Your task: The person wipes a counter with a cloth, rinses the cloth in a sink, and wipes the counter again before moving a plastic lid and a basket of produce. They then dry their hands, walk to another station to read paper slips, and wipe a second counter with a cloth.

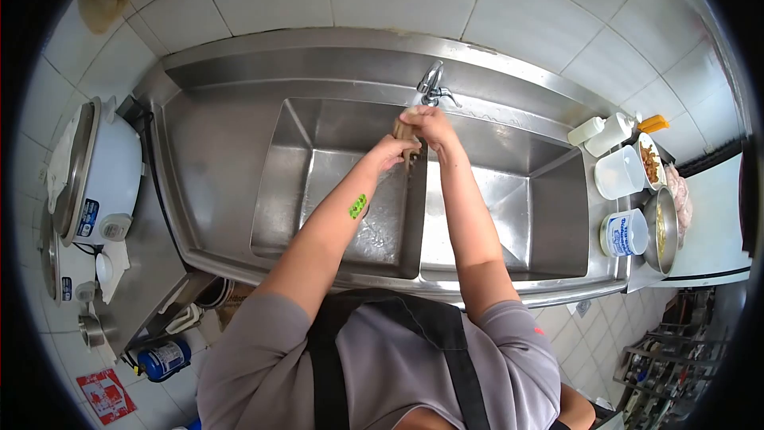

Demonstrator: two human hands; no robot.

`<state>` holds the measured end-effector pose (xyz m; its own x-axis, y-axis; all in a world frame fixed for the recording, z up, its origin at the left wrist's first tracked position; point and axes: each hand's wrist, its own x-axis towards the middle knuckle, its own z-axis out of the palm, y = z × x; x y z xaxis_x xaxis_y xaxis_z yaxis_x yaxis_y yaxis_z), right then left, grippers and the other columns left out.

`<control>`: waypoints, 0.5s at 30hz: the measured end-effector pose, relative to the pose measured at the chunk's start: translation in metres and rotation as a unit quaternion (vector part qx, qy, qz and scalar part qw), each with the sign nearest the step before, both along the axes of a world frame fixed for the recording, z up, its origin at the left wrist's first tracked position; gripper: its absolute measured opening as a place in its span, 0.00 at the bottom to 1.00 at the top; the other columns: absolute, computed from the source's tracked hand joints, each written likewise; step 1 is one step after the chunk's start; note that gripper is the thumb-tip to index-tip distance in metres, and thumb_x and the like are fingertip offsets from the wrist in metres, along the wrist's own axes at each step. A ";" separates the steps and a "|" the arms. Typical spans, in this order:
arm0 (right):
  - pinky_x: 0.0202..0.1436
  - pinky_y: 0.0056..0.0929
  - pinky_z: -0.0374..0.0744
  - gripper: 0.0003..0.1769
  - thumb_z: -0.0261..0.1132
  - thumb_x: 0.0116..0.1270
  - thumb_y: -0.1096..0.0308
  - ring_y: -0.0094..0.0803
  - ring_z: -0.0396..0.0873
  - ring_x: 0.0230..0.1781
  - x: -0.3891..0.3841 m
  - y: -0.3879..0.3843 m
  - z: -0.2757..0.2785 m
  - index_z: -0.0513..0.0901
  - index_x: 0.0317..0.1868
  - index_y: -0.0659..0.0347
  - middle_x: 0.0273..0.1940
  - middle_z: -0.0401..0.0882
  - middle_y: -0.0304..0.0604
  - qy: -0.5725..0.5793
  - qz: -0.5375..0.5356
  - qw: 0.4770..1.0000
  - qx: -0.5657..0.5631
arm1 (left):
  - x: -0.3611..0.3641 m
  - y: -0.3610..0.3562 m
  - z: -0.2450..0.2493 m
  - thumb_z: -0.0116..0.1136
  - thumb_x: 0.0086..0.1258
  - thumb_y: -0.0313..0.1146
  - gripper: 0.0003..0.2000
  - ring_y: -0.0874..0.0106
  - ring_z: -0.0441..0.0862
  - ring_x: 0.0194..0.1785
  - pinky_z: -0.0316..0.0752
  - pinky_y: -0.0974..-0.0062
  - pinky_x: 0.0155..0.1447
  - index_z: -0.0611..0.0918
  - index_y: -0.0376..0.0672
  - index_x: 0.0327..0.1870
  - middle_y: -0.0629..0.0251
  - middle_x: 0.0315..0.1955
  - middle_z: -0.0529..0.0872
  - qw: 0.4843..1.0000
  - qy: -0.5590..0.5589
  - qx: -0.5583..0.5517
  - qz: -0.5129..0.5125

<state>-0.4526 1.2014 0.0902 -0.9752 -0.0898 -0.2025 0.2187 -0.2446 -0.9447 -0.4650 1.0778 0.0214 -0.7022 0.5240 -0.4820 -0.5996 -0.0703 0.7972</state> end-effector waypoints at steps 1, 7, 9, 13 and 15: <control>0.29 0.23 0.75 0.04 0.66 0.53 0.73 0.26 0.77 0.25 0.001 0.004 0.000 0.80 0.30 0.64 0.25 0.79 0.41 -0.002 0.001 1.000 0.000 | -0.001 -0.001 0.000 0.56 0.48 0.17 0.27 0.65 0.79 0.40 0.77 0.64 0.42 0.67 0.41 0.53 0.62 0.38 0.78 1.000 -0.002 0.000 0.001; 0.37 0.34 0.77 0.23 0.60 0.60 0.51 0.40 0.80 0.33 -0.022 0.044 -0.106 0.79 0.36 0.67 0.35 0.82 0.44 -0.030 -0.179 0.904 0.388 | -0.023 -0.019 0.041 0.52 0.47 0.14 0.23 0.66 0.79 0.40 0.77 0.73 0.42 0.68 0.35 0.49 0.57 0.37 0.77 0.994 0.104 -0.005 0.030; 0.37 0.35 0.78 0.27 0.57 0.62 0.47 0.39 0.80 0.34 -0.008 -0.008 -0.093 0.77 0.42 0.67 0.37 0.81 0.46 -0.118 -0.217 0.967 0.060 | -0.025 -0.024 0.057 0.52 0.47 0.15 0.25 0.66 0.78 0.43 0.76 0.74 0.45 0.69 0.36 0.51 0.57 0.41 0.76 0.995 0.093 0.033 0.003; 0.37 0.35 0.79 0.27 0.58 0.62 0.47 0.37 0.80 0.35 -0.002 -0.040 -0.052 0.75 0.45 0.66 0.38 0.80 0.46 -0.110 -0.073 0.936 -0.326 | -0.018 -0.042 0.059 0.56 0.47 0.17 0.28 0.67 0.76 0.48 0.73 0.76 0.49 0.69 0.40 0.55 0.57 0.49 0.73 0.898 0.329 -0.288 -0.048; 0.35 0.31 0.79 0.21 0.61 0.62 0.53 0.35 0.80 0.34 -0.006 -0.060 -0.053 0.76 0.42 0.65 0.35 0.80 0.44 0.009 -0.113 0.986 -0.126 | -0.010 -0.063 0.054 0.62 0.48 0.21 0.30 0.70 0.74 0.50 0.72 0.71 0.52 0.68 0.43 0.56 0.60 0.51 0.72 0.982 0.142 -0.107 -0.063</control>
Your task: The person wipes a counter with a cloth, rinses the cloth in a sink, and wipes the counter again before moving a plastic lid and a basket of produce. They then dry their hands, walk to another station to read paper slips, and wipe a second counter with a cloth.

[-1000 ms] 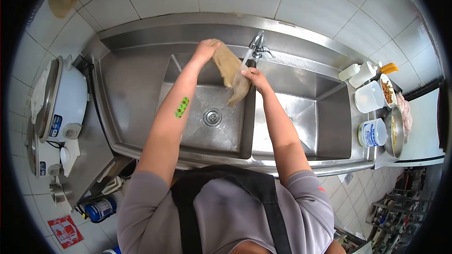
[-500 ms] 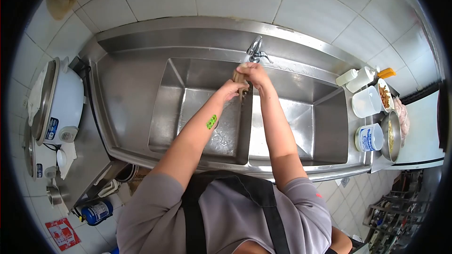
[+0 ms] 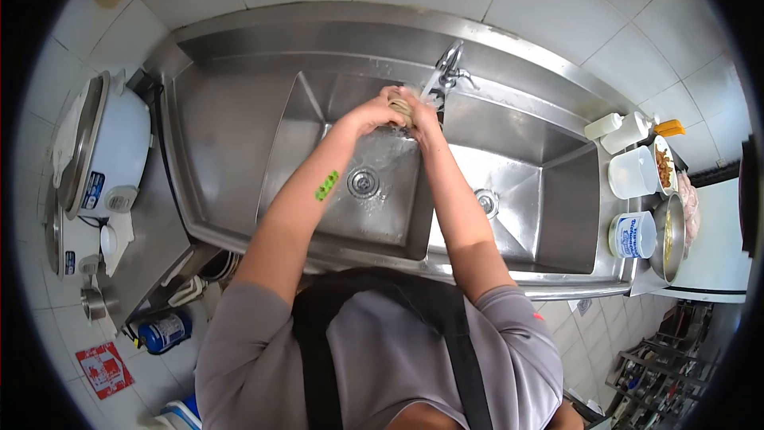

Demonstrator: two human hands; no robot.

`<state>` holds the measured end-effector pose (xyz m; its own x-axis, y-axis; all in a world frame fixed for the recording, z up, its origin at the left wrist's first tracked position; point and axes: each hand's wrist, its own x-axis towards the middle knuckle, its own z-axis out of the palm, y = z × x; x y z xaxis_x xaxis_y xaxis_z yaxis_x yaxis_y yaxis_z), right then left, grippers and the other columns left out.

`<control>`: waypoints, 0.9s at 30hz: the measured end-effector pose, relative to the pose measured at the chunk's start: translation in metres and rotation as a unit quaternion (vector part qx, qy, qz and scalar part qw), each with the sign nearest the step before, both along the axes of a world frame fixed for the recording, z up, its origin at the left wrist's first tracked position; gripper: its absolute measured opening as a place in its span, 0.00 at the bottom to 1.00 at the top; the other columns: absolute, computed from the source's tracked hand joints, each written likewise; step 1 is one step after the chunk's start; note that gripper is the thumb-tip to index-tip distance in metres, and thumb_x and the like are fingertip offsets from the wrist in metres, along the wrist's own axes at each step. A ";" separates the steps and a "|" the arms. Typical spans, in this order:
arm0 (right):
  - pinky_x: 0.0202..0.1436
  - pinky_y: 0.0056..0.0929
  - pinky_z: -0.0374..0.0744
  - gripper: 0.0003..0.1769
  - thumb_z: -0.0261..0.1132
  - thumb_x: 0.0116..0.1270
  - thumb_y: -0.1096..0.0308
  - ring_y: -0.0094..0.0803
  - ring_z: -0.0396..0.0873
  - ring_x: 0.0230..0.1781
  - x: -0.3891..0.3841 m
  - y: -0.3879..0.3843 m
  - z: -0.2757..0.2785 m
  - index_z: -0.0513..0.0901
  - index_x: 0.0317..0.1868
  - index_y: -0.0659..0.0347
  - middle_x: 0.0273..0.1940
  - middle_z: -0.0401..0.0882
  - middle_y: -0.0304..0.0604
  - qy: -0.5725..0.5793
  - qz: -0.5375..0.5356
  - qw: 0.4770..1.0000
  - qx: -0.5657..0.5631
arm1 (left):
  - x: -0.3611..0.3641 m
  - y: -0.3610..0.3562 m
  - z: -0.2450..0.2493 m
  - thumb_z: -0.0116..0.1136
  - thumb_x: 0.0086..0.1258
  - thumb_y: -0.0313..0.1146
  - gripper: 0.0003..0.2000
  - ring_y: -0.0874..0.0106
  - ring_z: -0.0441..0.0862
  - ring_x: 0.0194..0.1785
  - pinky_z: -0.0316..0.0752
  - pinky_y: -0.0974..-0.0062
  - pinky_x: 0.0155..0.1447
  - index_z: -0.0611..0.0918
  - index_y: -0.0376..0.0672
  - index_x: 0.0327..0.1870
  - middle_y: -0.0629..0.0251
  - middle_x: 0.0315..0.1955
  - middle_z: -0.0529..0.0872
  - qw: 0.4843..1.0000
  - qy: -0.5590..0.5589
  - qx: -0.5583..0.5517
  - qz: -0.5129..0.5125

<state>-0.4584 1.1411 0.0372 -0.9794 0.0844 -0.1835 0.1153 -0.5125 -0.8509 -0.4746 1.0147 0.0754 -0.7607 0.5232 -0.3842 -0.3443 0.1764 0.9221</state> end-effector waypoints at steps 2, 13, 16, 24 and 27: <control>0.34 0.31 0.77 0.13 0.65 0.56 0.65 0.34 0.80 0.33 0.013 -0.012 0.019 0.77 0.40 0.62 0.34 0.80 0.44 -0.021 0.030 0.998 0.054 | 0.009 -0.020 0.006 0.66 0.49 0.26 0.30 0.69 0.74 0.49 0.72 0.68 0.50 0.68 0.43 0.56 0.62 0.46 0.75 0.985 -0.095 0.057 -0.131; 0.37 0.23 0.74 0.10 0.58 0.61 0.75 0.25 0.71 0.31 0.032 -0.048 0.089 0.71 0.44 0.62 0.40 0.74 0.45 0.185 0.349 0.918 -0.043 | 0.066 -0.059 0.031 0.65 0.56 0.32 0.24 0.70 0.78 0.46 0.77 0.71 0.44 0.70 0.41 0.54 0.61 0.46 0.78 0.963 -0.126 0.233 -0.041; 0.33 0.19 0.73 0.11 0.56 0.65 0.69 0.21 0.69 0.28 0.030 -0.054 0.094 0.72 0.46 0.65 0.37 0.74 0.43 0.145 0.399 0.905 -0.029 | 0.071 -0.060 0.031 0.63 0.58 0.33 0.19 0.77 0.77 0.33 0.73 0.82 0.33 0.73 0.40 0.50 0.62 0.41 0.79 0.965 -0.147 0.214 -0.037; 0.19 0.17 0.59 0.17 0.58 0.65 0.54 0.16 0.58 0.16 0.032 -0.086 0.096 0.76 0.29 0.61 0.16 0.64 0.29 0.060 0.357 0.898 0.249 | 0.085 -0.063 0.026 0.57 0.62 0.39 0.09 0.88 0.52 0.12 0.44 0.87 0.16 0.75 0.45 0.29 0.80 0.13 0.63 0.997 -0.082 0.008 -0.010; 0.19 0.19 0.60 0.18 0.59 0.64 0.55 0.17 0.59 0.16 0.026 -0.103 0.064 0.74 0.24 0.61 0.15 0.63 0.30 0.040 0.297 0.908 0.294 | 0.096 -0.056 0.012 0.56 0.61 0.38 0.07 0.86 0.57 0.11 0.48 0.85 0.14 0.76 0.46 0.31 0.77 0.11 0.65 0.995 0.013 -0.057 0.082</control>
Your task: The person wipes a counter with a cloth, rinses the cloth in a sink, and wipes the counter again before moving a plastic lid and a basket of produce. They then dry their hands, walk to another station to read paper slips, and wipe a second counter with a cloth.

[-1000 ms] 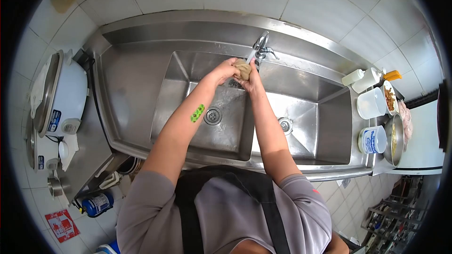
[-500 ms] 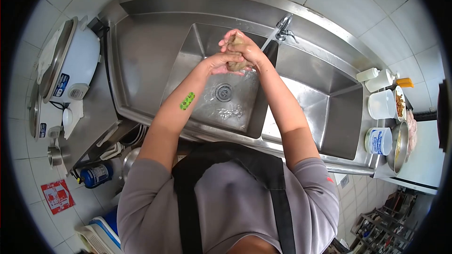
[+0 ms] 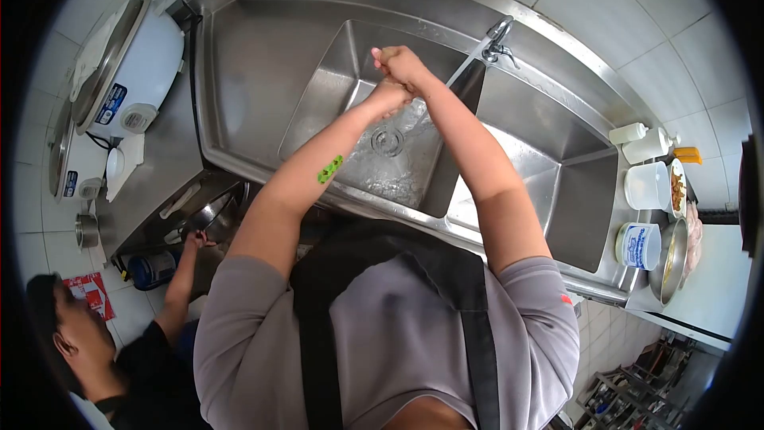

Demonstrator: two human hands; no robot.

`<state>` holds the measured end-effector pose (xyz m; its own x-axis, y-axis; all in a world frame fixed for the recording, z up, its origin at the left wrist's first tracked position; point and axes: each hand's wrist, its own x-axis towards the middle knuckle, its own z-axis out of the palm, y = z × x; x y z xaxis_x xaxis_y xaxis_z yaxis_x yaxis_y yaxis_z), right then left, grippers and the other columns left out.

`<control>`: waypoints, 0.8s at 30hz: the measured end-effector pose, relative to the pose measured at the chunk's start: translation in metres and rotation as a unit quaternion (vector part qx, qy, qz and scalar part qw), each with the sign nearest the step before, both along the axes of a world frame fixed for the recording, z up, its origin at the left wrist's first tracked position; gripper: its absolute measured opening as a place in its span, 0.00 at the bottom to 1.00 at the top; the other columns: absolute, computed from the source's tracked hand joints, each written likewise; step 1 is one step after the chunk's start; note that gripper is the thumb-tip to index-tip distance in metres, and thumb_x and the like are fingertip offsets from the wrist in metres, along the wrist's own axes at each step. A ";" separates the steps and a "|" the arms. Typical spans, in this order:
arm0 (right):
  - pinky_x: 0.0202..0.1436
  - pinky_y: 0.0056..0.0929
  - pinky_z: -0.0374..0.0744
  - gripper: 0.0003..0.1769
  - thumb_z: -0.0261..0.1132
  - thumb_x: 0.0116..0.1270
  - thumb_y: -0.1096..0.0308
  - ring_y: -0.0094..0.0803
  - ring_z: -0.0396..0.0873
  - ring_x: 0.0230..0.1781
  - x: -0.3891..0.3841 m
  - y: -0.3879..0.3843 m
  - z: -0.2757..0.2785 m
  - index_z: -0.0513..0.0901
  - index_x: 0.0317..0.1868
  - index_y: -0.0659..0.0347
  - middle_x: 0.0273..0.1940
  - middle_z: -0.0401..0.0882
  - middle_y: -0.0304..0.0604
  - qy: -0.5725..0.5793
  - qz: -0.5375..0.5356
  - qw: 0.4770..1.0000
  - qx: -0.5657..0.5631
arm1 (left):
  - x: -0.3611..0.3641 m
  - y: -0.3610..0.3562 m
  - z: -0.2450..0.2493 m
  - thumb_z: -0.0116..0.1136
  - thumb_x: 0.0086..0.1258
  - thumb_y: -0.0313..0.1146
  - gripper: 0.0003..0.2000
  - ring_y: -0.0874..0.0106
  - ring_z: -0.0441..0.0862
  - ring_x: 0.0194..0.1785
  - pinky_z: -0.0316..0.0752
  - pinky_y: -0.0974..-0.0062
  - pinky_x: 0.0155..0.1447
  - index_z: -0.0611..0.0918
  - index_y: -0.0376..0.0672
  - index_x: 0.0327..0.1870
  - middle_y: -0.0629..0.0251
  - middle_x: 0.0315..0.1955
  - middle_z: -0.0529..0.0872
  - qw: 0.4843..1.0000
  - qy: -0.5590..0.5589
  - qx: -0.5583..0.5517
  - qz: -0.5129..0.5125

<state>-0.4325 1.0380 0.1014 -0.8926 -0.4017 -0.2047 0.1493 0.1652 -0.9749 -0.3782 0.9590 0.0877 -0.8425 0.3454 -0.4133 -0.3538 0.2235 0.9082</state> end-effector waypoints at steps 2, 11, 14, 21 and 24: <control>0.20 0.20 0.63 0.17 0.59 0.64 0.58 0.19 0.62 0.16 0.001 -0.007 -0.010 0.74 0.24 0.62 0.17 0.67 0.32 0.011 -0.056 0.998 0.036 | -0.024 0.006 -0.086 0.55 0.60 0.37 0.06 0.83 0.65 0.13 0.54 0.81 0.15 0.74 0.46 0.30 0.72 0.13 0.70 0.872 0.461 -0.087 0.140; 0.44 0.34 0.80 0.16 0.50 0.70 0.61 0.38 0.79 0.38 0.010 0.030 0.007 0.72 0.44 0.67 0.37 0.78 0.51 -0.143 0.133 0.939 -0.282 | 0.005 -0.033 -0.009 0.56 0.57 0.60 0.29 0.76 0.75 0.27 0.70 0.80 0.27 0.74 0.42 0.46 0.63 0.29 0.79 0.937 -0.184 0.289 -0.066; 0.41 0.28 0.80 0.15 0.55 0.66 0.65 0.32 0.78 0.36 0.020 0.027 0.014 0.72 0.48 0.68 0.38 0.78 0.48 -0.078 0.142 0.941 -0.296 | 0.011 -0.023 -0.007 0.49 0.57 0.65 0.37 0.60 0.78 0.47 0.76 0.62 0.46 0.70 0.38 0.56 0.52 0.47 0.77 0.885 -0.176 0.423 -0.080; 0.18 0.18 0.61 0.12 0.56 0.67 0.64 0.18 0.57 0.13 0.021 0.033 0.038 0.74 0.39 0.67 0.15 0.61 0.31 -0.133 0.150 0.931 -0.304 | 0.003 -0.008 0.022 0.56 0.63 0.39 0.16 0.88 0.62 0.17 0.56 0.91 0.14 0.76 0.39 0.48 0.72 0.22 0.70 0.925 -0.202 0.269 -0.178; 0.13 0.20 0.58 0.14 0.52 0.69 0.61 0.17 0.53 0.10 0.014 0.038 0.043 0.70 0.28 0.61 0.14 0.58 0.29 -0.151 0.163 0.940 -0.259 | 0.006 0.009 0.024 0.56 0.62 0.37 0.09 0.88 0.54 0.12 0.45 0.88 0.11 0.76 0.43 0.37 0.78 0.14 0.62 0.954 -0.171 0.225 -0.104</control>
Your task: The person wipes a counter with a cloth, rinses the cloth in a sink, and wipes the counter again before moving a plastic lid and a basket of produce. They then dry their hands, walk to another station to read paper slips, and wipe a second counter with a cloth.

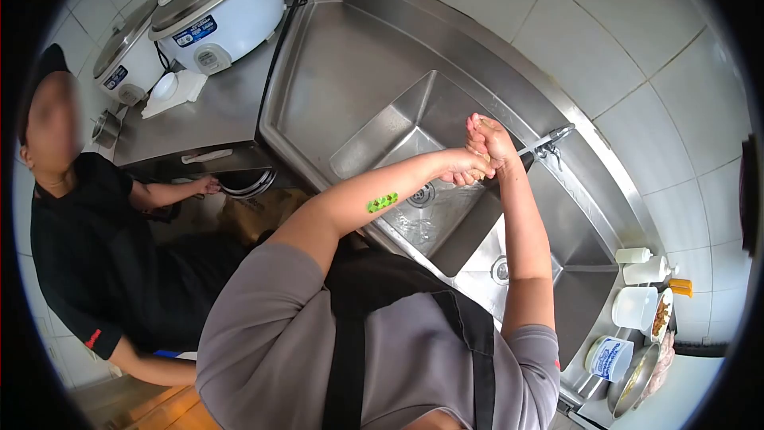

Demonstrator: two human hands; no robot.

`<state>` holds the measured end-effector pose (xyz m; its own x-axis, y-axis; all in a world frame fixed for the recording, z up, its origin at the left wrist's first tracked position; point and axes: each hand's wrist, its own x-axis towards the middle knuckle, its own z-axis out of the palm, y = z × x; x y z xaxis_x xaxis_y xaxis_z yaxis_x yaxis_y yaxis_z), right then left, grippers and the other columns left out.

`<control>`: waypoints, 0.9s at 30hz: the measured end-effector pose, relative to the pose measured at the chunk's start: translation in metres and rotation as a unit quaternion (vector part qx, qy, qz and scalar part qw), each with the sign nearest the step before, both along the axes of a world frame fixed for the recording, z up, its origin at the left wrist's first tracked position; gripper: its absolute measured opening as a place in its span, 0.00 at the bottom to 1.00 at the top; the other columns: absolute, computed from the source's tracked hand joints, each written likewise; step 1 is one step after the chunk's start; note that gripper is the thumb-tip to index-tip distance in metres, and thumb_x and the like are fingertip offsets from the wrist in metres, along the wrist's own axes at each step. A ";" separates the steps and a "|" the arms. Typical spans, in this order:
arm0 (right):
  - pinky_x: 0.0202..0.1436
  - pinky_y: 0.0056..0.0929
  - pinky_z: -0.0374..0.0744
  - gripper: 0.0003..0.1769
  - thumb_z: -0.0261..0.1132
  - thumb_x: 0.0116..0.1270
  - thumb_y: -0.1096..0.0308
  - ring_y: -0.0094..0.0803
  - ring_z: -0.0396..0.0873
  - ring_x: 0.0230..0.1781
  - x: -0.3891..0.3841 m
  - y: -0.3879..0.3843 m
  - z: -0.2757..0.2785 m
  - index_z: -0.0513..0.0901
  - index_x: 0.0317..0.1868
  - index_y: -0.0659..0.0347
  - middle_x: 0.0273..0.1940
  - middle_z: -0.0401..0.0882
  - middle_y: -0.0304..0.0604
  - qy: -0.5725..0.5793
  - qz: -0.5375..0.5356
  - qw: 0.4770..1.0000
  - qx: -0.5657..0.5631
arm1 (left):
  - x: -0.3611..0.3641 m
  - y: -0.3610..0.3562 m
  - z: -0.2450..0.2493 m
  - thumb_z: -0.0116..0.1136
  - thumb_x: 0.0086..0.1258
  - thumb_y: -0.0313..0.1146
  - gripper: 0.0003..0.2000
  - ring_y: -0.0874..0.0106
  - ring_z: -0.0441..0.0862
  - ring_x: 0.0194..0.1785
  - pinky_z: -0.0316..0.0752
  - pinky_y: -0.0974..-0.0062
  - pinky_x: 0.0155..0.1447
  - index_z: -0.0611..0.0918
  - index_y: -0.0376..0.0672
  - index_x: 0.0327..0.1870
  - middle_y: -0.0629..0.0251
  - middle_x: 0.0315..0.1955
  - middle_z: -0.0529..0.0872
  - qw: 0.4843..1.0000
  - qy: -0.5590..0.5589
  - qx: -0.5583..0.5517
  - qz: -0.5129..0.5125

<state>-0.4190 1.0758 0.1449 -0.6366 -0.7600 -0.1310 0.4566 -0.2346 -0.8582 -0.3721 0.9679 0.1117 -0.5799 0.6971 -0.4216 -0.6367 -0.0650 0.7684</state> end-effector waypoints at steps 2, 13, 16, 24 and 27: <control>0.13 0.20 0.58 0.14 0.52 0.69 0.61 0.18 0.53 0.09 -0.002 -0.001 -0.007 0.69 0.27 0.60 0.14 0.58 0.30 -0.009 -0.024 0.999 0.019 | 0.004 0.007 -0.004 0.55 0.60 0.36 0.06 0.87 0.52 0.09 0.43 0.86 0.12 0.72 0.47 0.29 0.80 0.09 0.59 0.996 0.050 -0.050 0.053; 0.12 0.28 0.66 0.16 0.52 0.68 0.60 0.26 0.62 0.11 -0.015 -0.007 -0.204 0.72 0.25 0.60 0.16 0.66 0.37 -0.233 -0.367 0.890 0.138 | 0.038 0.019 -0.068 0.46 0.63 0.43 0.18 0.54 0.78 0.47 0.72 0.60 0.51 0.80 0.40 0.42 0.45 0.40 0.80 0.809 0.245 -0.521 0.114; 0.21 0.29 0.72 0.17 0.53 0.66 0.57 0.29 0.68 0.14 0.011 0.008 -0.175 0.75 0.28 0.62 0.18 0.69 0.37 -0.143 -0.354 0.909 0.168 | 0.027 0.005 -0.123 0.57 0.57 0.42 0.19 0.60 0.81 0.36 0.76 0.67 0.40 0.77 0.35 0.42 0.50 0.34 0.82 0.806 0.275 -0.524 -0.014; 0.19 0.23 0.65 0.08 0.47 0.64 0.72 0.24 0.63 0.17 -0.065 0.198 -0.166 0.70 0.28 0.62 0.20 0.65 0.36 -0.035 -0.677 0.725 0.119 | 0.039 -0.059 -0.107 0.65 0.55 0.34 0.31 0.69 0.80 0.27 0.74 0.72 0.22 0.58 0.40 0.55 0.60 0.30 0.80 0.918 0.049 -0.387 0.067; 0.20 0.25 0.62 0.04 0.49 0.61 0.76 0.25 0.60 0.19 -0.104 0.230 -0.145 0.64 0.28 0.61 0.24 0.61 0.40 -0.139 -0.671 0.722 -0.097 | 0.036 -0.068 -0.104 0.62 0.58 0.37 0.24 0.70 0.80 0.34 0.76 0.70 0.33 0.68 0.37 0.53 0.63 0.33 0.82 0.913 0.109 -0.388 0.068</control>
<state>-0.5229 1.3059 -0.0001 -0.7871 0.4946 -0.3686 -0.1445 -0.7288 -0.6693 -0.3361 0.8995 0.0080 -0.7680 0.1529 -0.6220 -0.4901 0.4850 0.7243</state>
